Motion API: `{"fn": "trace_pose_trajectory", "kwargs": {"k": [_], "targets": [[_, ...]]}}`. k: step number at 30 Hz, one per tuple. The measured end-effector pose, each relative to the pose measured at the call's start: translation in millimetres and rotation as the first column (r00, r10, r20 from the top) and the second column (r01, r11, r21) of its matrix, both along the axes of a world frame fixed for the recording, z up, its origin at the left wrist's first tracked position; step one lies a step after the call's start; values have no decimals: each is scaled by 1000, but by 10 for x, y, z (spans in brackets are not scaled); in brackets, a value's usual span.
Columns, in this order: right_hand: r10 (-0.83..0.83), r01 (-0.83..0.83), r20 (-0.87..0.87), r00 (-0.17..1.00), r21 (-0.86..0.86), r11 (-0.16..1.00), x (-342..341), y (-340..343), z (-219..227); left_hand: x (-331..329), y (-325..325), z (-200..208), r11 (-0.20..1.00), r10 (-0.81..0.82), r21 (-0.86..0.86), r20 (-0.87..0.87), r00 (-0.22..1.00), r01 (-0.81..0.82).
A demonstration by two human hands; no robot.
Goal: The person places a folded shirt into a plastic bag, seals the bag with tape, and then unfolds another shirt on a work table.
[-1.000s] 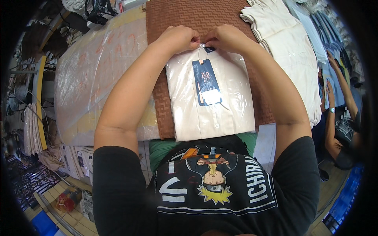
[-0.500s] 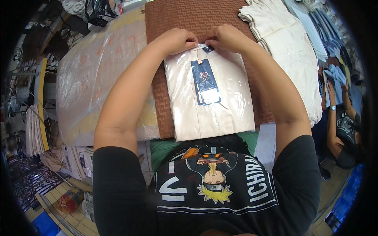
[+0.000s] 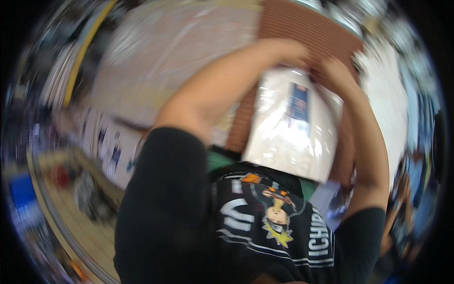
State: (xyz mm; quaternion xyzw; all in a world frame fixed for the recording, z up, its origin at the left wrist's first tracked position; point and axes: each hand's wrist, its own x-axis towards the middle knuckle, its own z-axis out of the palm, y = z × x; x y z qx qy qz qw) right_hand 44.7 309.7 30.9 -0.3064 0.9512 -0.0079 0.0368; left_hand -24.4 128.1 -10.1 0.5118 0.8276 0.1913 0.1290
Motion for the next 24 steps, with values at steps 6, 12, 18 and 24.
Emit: {"fn": "trace_pose_trajectory", "kwargs": {"k": [6, 12, 18, 24], "targets": [[-43, 43, -1, 999, -103, 994, 123, 70, 11, 167, 286, 74, 984, 64, -164, -51, 997, -72], [-54, 51, -14, 998, -170, 984, 30, 109, -49, 42, 449, -83, 950, 204, -211, -140, 969, -230], [-133, 129, -7, 991, -173, 976, 118, 20, -38, 185, 568, 27, 911, 284, -275, -127, 950, -309], [-125, 109, -73, 990, -192, 975, 173, 232, -98, 580, 617, 10, 879, 459, -67, -158, 874, -473]]}}
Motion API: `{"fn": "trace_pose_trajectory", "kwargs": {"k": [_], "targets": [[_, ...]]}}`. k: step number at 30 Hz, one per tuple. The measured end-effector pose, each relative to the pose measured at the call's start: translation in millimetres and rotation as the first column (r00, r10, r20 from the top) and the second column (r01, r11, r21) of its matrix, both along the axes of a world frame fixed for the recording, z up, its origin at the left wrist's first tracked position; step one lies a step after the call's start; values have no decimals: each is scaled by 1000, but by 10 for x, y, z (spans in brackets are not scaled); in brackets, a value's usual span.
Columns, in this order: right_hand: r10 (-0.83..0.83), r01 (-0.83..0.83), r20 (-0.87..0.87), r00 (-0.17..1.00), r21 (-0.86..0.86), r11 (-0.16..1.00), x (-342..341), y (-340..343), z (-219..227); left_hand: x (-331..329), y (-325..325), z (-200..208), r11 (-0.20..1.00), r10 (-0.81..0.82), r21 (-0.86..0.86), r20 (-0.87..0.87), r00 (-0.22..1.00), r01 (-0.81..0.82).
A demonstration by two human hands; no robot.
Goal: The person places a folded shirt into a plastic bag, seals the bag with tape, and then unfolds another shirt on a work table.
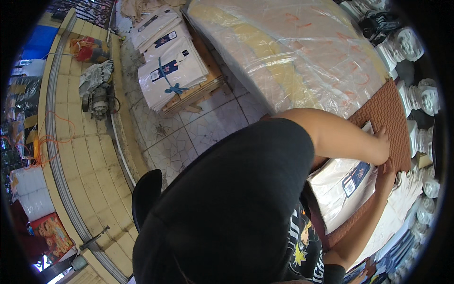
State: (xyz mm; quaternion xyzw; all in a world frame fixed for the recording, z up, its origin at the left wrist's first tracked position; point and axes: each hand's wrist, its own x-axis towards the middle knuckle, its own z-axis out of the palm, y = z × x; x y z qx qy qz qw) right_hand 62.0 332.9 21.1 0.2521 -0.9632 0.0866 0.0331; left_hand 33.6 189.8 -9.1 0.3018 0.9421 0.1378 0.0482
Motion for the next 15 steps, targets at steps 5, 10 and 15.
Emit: {"fn": "trace_pose_trajectory", "kwargs": {"k": [5, 10, 15], "targets": [[-1, 56, 177, 984, -308, 950, 456, -53, -144, 648, -302, -233, 965, 21, 263, -71, 997, -1], [-108, 113, 109, 988, -39, 993, 579, -28, -351, 696, -428, -303, 967, 52, 252, -46, 998, -38], [-106, 105, 44, 993, 8, 994, 601, 49, -435, 712, -508, -204, 974, 105, 203, 1, 994, -103]]}}
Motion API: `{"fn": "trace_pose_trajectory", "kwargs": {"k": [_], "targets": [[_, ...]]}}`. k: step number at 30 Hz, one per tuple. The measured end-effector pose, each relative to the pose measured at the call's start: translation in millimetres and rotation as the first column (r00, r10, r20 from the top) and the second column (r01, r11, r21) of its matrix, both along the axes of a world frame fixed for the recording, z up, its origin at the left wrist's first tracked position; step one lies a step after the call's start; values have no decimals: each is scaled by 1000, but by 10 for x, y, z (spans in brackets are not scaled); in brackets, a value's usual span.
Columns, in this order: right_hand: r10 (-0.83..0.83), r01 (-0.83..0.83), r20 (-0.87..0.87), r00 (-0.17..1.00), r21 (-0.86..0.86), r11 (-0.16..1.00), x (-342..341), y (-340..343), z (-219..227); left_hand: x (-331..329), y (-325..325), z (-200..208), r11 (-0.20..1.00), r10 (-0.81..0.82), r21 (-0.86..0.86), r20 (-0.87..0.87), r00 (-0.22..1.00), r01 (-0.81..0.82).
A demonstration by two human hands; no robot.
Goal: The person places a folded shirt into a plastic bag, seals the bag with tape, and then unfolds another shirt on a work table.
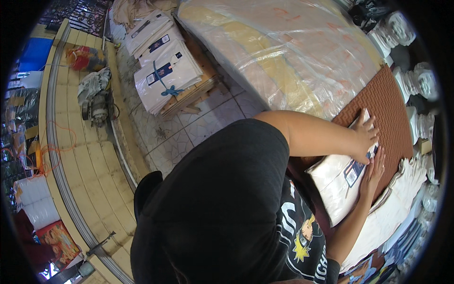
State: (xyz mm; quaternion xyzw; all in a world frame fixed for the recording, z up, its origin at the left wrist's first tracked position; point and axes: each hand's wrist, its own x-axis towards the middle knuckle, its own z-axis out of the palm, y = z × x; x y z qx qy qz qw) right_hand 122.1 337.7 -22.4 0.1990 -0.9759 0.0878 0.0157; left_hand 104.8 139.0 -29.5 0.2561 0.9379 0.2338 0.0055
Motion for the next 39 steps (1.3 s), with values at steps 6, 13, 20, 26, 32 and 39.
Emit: {"fn": "trace_pose_trajectory", "kwargs": {"k": [6, 13, 20, 26, 32, 39], "targets": [[-92, 102, 58, 994, -205, 974, 385, 353, 374, 349, -250, 368, 999, 4, 35, -49, 999, -3], [998, -504, -51, -27, -862, -58, 1886, -627, 2257, 2069, -1210, 1935, 129, -947, 942, 24, 320, 311], [956, -522, -92, 278, -850, 71, 3111, -597, 2638, 2731, -947, 2197, -19, -989, 884, -87, 124, 467], [967, -830, -137, 213, -548, 105, 3423, -524, 3009, 2954, -1012, 2230, -86, -992, 857, -122, 39, 508], [921, -709, 147, 361, -598, 374, 3117, -504, 2834, 3003, -997, 2205, -136, -987, 829, -158, -7, 542], [768, -538, 40, 639, -690, 484, 2321, -474, 2041, 2551, -1061, 2181, -113, -988, 852, -153, 37, 511]]}}
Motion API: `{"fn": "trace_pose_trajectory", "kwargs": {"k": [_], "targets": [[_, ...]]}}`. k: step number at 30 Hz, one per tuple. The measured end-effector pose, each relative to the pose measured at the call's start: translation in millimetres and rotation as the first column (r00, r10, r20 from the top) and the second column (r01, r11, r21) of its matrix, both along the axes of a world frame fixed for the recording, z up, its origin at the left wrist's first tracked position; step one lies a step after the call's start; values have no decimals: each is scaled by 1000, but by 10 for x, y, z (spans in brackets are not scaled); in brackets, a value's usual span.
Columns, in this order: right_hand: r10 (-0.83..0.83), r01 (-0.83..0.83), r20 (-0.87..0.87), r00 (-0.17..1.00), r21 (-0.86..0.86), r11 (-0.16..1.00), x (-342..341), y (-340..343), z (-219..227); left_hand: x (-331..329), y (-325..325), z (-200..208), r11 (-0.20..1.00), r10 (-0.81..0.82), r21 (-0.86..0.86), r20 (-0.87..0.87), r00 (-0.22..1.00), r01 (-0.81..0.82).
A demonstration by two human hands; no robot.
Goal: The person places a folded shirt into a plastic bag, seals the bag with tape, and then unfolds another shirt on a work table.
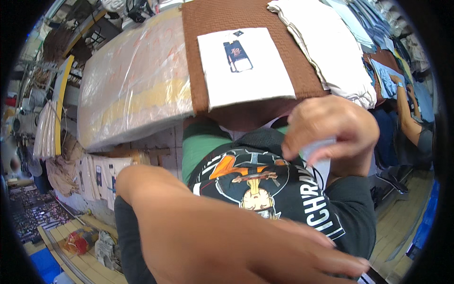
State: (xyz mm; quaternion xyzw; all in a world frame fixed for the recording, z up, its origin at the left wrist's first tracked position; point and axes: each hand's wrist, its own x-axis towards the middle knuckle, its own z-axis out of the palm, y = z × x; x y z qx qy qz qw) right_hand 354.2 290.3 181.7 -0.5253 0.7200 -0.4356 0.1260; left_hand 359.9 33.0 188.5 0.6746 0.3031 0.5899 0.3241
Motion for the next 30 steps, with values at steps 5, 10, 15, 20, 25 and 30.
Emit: {"fn": "trace_pose_trajectory", "kwargs": {"k": [5, 10, 15, 20, 25, 30], "targets": [[-583, 584, 28, 812, -6, 812, -358, 144, -672, -1163, 200, -247, 707, 669, -235, -87, 738, -667], [-593, 594, -54, 804, 31, 804, -652, 14, -1045, -2680, 678, -1352, 66, 669, -201, -718, 193, -977], [-577, 577, -39, 816, 118, 808, -702, 54, -1219, -3123, 941, -1853, 33, 510, -51, -858, 61, -998], [-550, 587, -210, 808, 210, 782, -658, 24, -1387, -3265, 977, -1709, 136, 426, -147, -884, 192, -980], [-547, 585, -215, 809, 204, 785, -666, 18, -1425, -3435, 1020, -1596, 262, 221, -74, -966, 135, -962], [-553, 590, -210, 806, 206, 781, -664, 15, -1452, -3510, 1116, -1506, 343, 98, -75, -988, 115, -936]]}}
